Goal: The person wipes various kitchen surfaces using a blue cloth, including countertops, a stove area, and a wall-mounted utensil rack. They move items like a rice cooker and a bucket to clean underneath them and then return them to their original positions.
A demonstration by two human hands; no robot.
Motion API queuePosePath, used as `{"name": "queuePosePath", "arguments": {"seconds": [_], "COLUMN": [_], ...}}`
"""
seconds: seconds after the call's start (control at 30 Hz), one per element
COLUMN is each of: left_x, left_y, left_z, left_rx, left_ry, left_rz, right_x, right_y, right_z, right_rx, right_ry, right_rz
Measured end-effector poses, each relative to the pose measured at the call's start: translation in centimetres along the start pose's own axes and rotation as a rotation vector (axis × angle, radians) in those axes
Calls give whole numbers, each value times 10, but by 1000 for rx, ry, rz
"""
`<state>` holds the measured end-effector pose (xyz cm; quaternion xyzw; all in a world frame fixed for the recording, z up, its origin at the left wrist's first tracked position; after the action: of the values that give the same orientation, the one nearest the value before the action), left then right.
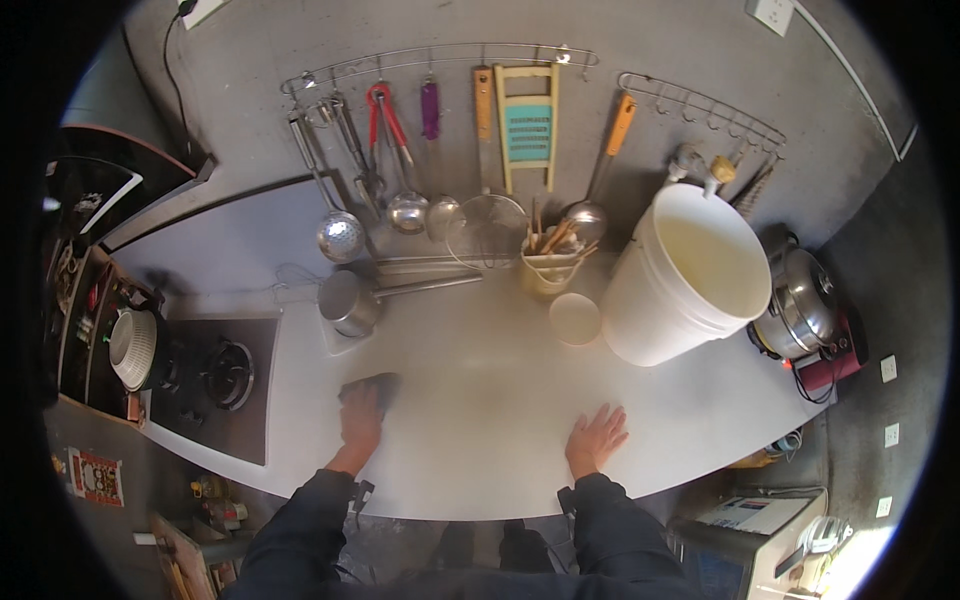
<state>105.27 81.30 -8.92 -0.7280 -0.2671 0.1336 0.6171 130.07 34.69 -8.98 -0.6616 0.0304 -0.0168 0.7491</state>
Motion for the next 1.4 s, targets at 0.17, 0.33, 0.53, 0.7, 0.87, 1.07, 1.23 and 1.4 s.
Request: {"name": "queuePosePath", "arguments": {"seconds": [0.17,0.33,0.53,0.7,0.87,1.07,1.23,1.4], "left_x": [-43,-71,7,135,260,375,404,411], "left_y": [-13,-34,-100,-291,-426,-451,-442,-456], "left_z": [-37,-9,-7,-120,-209,-250,-265,-224], "left_rx": [-135,-252,-1006,-933,-134,303,369,435], "left_ry": [374,228,-487,-115,412,365,387,401], "left_rz": [157,308,42,-384,-765,-696,-728,-710], "right_x": [-2,-2,1,6,7,1,3,3], "right_y": [-2,0,5,2,3,1,-1,1], "right_z": [-3,-1,1,-3,-9,5,0,-1], "right_rx": [4,15,12,-44,-56,-19,-36,-50], "right_ry": [13,-4,-21,-3,50,29,45,42], "right_rz": [-6,12,-1,59,88,115,143,112]}}
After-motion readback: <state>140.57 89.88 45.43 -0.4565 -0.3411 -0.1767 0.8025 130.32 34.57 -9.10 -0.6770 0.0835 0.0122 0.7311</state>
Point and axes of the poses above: each hand's wrist, its own x-axis towards the middle knuckle, its own y-axis out of the palm, z = x × y, the point moved 4 cm from there along x, towards the middle knuckle, and after that the axes turned 2 degrees about -x, right-handed, at the moved point
